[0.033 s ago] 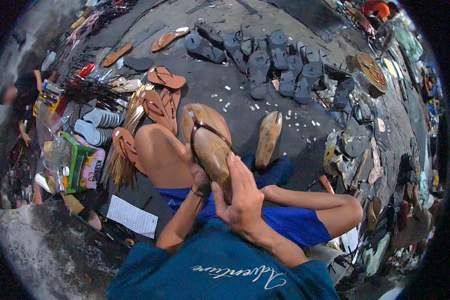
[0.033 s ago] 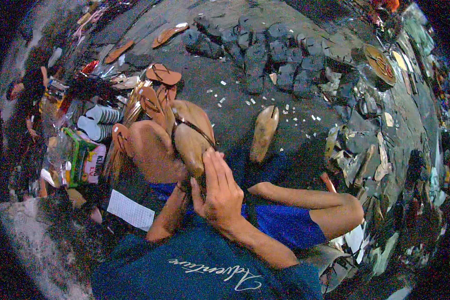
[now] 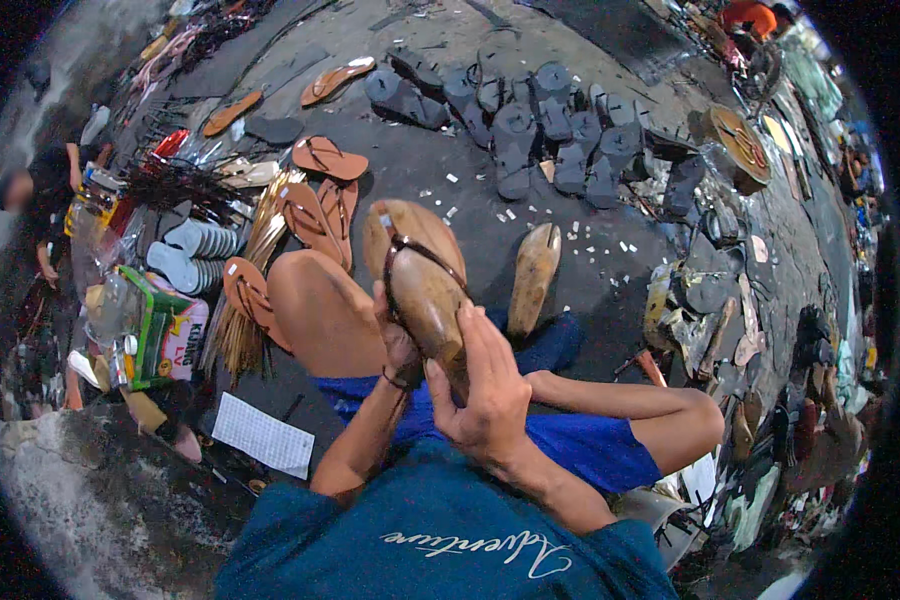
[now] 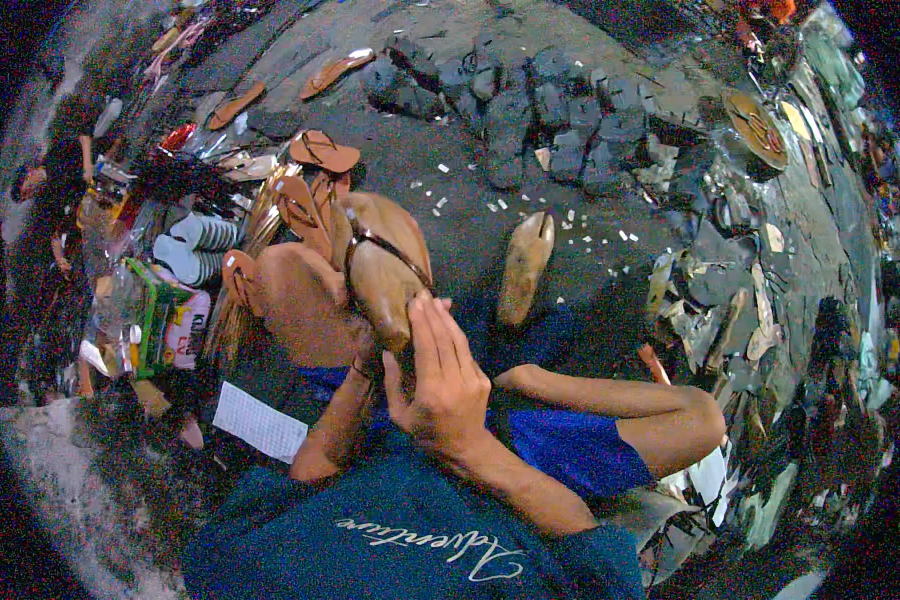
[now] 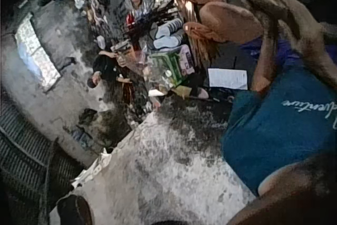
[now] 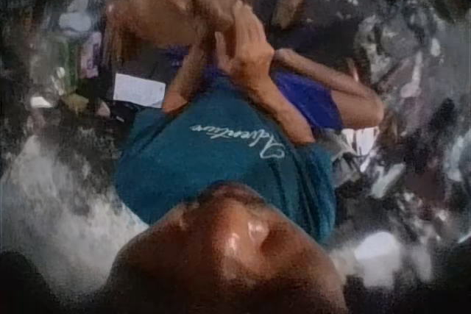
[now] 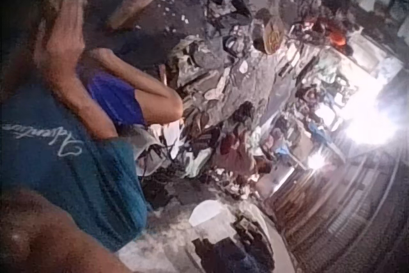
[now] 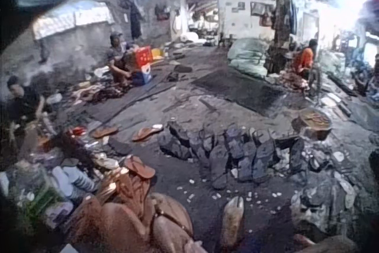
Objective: The person applies a yellowish liquid to a flat surface using a brush, then handles multiple sandals, inspecting and adjusting their straps and soles. The person works on the floor in a cluttered workshop environment.
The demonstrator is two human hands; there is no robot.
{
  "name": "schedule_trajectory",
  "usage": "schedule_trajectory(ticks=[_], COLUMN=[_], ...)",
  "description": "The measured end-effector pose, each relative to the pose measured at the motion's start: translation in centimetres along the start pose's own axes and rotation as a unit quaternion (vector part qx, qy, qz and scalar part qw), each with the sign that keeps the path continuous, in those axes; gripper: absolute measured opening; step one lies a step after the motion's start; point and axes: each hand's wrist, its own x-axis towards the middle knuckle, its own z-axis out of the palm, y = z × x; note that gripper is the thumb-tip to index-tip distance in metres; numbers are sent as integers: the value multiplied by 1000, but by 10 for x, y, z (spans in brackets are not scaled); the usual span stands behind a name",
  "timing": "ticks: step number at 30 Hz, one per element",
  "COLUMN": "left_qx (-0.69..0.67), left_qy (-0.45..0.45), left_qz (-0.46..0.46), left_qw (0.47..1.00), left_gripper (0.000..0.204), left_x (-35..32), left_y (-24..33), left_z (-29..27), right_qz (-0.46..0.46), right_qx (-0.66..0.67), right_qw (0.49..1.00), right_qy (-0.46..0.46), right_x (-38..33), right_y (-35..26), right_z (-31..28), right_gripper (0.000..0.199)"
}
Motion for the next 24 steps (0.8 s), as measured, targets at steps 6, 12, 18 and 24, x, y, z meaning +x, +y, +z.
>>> schedule_trajectory(ticks=[6, 12, 18, 24], left_qx=[318, 295, 122, 237], left_qy=[-92, -107, -67, -21], left_qz=[131, -9, -29, -10], left_qw=[935, 950, 990, 971], left_gripper=[82, 97, 92, 79], left_x=[-1, -12, -33, -40], left_y=[-2, -1, 9, 11], left_z=[59, 61, 88, 71], right_qz=[9, 79, 2, 22], right_qx=[-74, 34, 112, 13], right_qw=[997, 996, 987, 994], right_qy=[9, 20, -111, -109], right_x=[7, 26, 12, -34], right_y=[23, 52, 43, 58], right_z=[-9, -38, -62, -22], right_gripper=[58, 53, 88, 91])
